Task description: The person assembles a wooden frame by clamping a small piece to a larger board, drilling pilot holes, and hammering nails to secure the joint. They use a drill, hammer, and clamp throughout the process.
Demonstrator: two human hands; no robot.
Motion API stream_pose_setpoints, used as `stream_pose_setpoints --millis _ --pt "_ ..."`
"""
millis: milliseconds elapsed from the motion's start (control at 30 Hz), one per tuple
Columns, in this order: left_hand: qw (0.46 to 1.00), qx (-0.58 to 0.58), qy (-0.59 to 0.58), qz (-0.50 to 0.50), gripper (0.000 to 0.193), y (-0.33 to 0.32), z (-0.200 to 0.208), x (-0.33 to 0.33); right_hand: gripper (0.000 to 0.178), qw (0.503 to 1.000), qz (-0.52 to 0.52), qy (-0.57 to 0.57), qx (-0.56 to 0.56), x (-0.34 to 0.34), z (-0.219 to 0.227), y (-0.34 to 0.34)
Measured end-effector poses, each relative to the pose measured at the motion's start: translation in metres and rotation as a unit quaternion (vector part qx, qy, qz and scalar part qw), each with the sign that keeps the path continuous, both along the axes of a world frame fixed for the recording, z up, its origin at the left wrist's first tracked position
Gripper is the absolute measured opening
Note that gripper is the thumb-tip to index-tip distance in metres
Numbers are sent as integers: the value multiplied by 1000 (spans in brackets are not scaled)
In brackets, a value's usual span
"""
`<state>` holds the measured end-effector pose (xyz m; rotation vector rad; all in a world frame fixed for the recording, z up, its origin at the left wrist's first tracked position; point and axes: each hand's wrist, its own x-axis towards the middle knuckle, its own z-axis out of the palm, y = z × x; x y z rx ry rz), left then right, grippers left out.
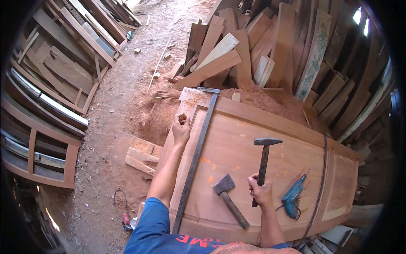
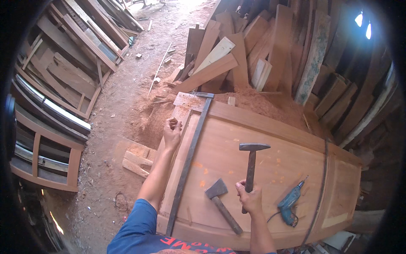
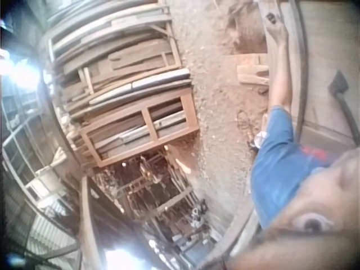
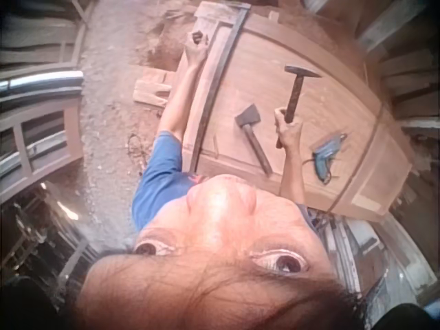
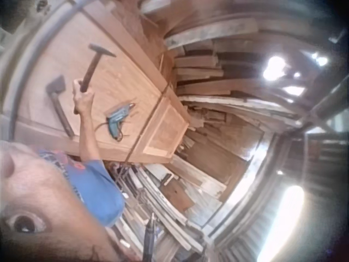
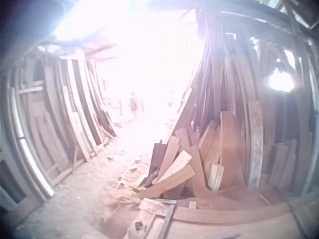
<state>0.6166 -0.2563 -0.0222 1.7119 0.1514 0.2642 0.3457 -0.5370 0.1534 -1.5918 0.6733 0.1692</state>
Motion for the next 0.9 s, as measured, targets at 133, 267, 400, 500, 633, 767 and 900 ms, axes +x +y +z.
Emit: stream_pose_setpoints --millis 133,267,400,500,633,767,900 --pt "999 23 -30 12 19 -2 -7 35 18 1000 2 17 -4 5 -15 -8" --pt "997 41 -35 52 16 11 -23 70 20 999 6 41 11 22 -31 -6" --pt "997 49 -44 43 12 0 -41 96 21 999 0 47 19 29 -42 -8" --pt "992 114 -38 25 13 -8 -42 111 21 998 9 65 7 38 -47 -14" --pt "991 129 -25 -7 13 -15 -49 135 21 999 4 54 4 50 -49 -16" --pt "983 174 -48 -9 13 -13 -73 149 22 999 5 43 -3 60 -51 -17" --pt "962 245 -119 14 14 -5 -90 152 22 998 20 56 -31 80 -52 -15"
